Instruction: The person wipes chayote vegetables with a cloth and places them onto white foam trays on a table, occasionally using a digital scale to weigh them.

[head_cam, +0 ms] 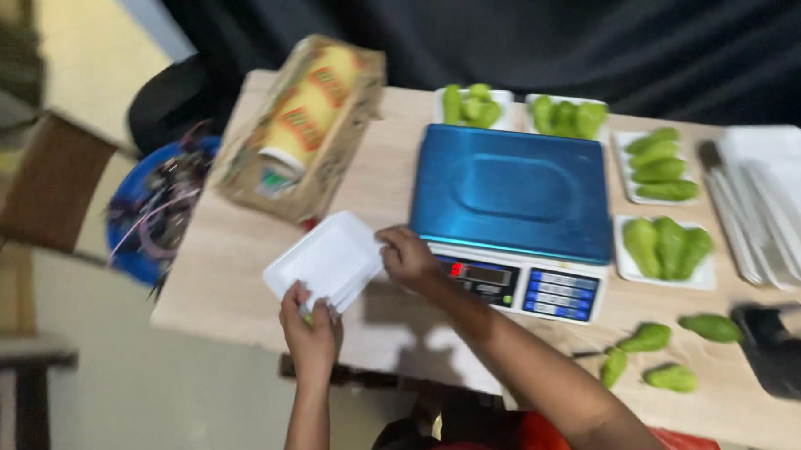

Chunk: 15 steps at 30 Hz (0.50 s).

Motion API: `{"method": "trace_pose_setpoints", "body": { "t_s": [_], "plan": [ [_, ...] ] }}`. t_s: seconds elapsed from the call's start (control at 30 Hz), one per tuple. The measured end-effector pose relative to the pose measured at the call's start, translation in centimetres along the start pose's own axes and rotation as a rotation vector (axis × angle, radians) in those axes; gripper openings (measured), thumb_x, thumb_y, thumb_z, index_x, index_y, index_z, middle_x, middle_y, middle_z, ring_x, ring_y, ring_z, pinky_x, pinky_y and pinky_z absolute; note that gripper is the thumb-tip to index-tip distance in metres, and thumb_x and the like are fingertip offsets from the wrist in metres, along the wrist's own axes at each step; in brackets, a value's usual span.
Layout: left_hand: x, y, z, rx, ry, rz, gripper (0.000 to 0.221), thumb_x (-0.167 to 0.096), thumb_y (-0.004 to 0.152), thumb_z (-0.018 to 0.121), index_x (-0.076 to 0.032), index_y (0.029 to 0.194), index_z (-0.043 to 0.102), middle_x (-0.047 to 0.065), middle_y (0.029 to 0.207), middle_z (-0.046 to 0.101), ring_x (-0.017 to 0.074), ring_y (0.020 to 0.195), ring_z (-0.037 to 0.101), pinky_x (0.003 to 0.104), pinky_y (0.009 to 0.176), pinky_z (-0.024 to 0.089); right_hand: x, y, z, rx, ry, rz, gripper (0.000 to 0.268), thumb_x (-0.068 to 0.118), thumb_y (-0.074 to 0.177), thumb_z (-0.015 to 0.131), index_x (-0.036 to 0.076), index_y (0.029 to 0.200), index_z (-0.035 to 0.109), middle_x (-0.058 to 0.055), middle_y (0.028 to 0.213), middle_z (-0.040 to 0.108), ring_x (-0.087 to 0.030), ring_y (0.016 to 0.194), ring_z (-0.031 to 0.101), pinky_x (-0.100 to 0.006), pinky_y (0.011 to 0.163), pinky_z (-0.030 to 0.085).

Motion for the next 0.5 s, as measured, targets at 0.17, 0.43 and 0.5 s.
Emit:
{"method": "trace_pose_setpoints", "body": {
  "t_s": [0.17,0.43,0.5],
  "plan": [
    [6.3,2.8,-3.0,-0.093,0.198,-0.216,0.054,-0.021,0.093,0.068,-0.006,0.143,0.053,0.021,0.127,0.05,0.0405,0.125,0.056,0.048,0.109,0.044,3.4,2.2,2.3,0.261,-0.132,0.319,0.04,0.016,0.096,0.058,0.001,0.133,0.063,-0.025,0.123,0.061,-0.043,0.118,0.062,-0.05,0.102,0.051],
    [6.3,4.5,-3.2,0.012,0.438,-0.306,0.018,-0.035,0.085,0.078,-0.024,0.099,0.08,0.001,0.089,0.078,0.0307,0.096,0.074,0.042,0.083,0.059,1.2,2.1,2.8,0.222,-0.36,0.374,0.033,0.01,0.094,0.061,0.002,0.125,0.069,-0.018,0.111,0.066,-0.039,0.11,0.064,-0.045,0.097,0.053],
    [3.4,3.9,-3.6,0.05,0.496,-0.318,0.019,-0.034,0.088,0.075,-0.022,0.102,0.08,0.002,0.093,0.08,0.0315,0.096,0.075,0.044,0.085,0.059,1.8,1.8,2.3,0.216,-0.335,0.387,0.036,0.01,0.094,0.06,0.005,0.128,0.07,-0.016,0.116,0.067,-0.037,0.115,0.06,-0.041,0.102,0.05]
  ]
}}
Point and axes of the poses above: each hand's wrist, its own y-axis towards the middle knuckle, its own z-axis out of the palm, x = y × z, the point moved 4 cm from there along y, towards the middle knuckle
